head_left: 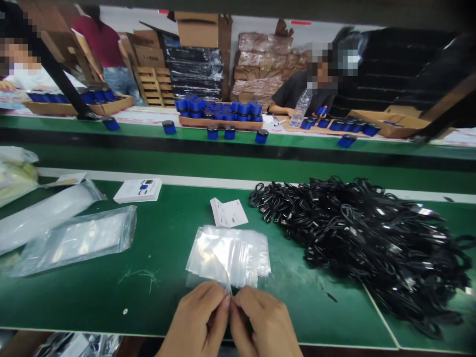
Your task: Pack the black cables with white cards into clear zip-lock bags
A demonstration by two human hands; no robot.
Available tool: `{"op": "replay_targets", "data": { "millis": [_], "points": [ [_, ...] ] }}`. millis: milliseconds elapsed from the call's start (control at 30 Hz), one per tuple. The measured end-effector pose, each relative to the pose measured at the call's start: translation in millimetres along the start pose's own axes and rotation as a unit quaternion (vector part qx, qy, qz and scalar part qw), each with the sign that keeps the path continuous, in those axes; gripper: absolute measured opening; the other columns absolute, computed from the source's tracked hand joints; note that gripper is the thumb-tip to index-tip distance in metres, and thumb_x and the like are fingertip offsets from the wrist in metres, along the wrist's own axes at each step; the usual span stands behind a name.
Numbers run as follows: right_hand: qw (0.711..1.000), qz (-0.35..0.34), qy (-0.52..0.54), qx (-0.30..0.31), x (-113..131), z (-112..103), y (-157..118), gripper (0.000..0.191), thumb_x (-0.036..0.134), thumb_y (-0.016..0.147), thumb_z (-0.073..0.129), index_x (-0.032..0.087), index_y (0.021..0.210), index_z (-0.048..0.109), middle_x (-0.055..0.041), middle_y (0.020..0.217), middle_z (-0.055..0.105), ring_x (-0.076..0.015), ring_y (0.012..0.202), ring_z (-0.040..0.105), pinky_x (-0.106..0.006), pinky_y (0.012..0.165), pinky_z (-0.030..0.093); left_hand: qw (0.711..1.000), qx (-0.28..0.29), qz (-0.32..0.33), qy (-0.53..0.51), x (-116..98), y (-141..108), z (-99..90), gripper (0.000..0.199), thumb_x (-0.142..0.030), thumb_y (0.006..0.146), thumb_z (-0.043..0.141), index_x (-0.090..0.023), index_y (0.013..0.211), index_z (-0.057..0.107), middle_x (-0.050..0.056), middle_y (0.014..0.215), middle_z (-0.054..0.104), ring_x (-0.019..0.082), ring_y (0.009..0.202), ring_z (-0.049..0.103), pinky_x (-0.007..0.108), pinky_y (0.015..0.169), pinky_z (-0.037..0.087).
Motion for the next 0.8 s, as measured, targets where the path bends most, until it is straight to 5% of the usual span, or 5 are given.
{"op": "replay_targets", "data": {
  "millis": [233,400,600,700,800],
  "points": [
    [0.993,0.066,-0.081,-0.053,-4.1,-3.0,-2.7,0.024,0.015,0.085,0.041,0.021,0.062,0.046,0.0013,0.053,0.051,-0.0135,0.048,0.048,-0.025,0.051,0.030,0.999,-0.027,0.019,0.042,1.7,-11.2,-0.3,0.023,-0.004,0.081,0.042,-0.023,0.067,0.041,-0.002,0.058,0.054,0.012,0.051,0.054,0.020,0.052,0.039],
    [0.995,0.093,0.028,-0.019,-5.3,0.0,0.7,0.016,0.022,0.086,0.045,0.020,0.071,0.052,0.0027,0.057,0.054,-0.0116,0.048,0.050,-0.023,0.052,0.032,0.998,-0.019,0.003,0.062,-0.5,-13.5,-5.6,0.026,-0.006,0.082,0.044,-0.023,0.065,0.037,-0.004,0.053,0.051,0.010,0.045,0.051,0.019,0.048,0.036],
    [0.994,0.090,-0.038,0.051,-4.0,-9.2,11.6,0.023,0.020,0.085,0.047,0.020,0.062,0.049,0.0017,0.055,0.054,-0.0138,0.050,0.050,-0.025,0.052,0.031,0.996,-0.032,-0.051,0.060,14.2,-20.0,-17.2,0.028,-0.007,0.081,0.044,-0.023,0.061,0.034,-0.007,0.049,0.045,0.007,0.039,0.046,0.017,0.044,0.034],
    [0.973,0.148,0.075,0.158,-8.2,-19.3,31.1,0.008,0.029,0.084,0.057,0.022,0.085,0.059,0.0017,0.069,0.063,-0.0150,0.061,0.059,-0.024,0.057,0.040,0.992,-0.069,-0.104,-0.007,31.0,-26.2,-18.6,0.031,-0.015,0.088,0.045,-0.022,0.060,0.033,-0.009,0.048,0.039,0.006,0.040,0.043,0.015,0.043,0.033],
    [0.975,0.181,0.097,0.088,-19.0,-32.8,74.1,0.032,0.037,0.083,0.060,0.020,0.109,0.054,-0.0060,0.099,0.063,-0.0211,0.089,0.060,-0.032,0.080,0.045,0.983,-0.073,-0.146,-0.079,43.8,-30.2,-14.0,0.034,-0.024,0.092,0.042,-0.022,0.059,0.032,-0.009,0.049,0.037,0.006,0.041,0.041,0.014,0.043,0.033]
  ]
}}
Point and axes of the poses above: each hand's wrist, its own y-axis towards the middle knuckle, its own z-axis out of the palm, x = y × z, the point moved 4 cm from there along y, towards the middle knuckle
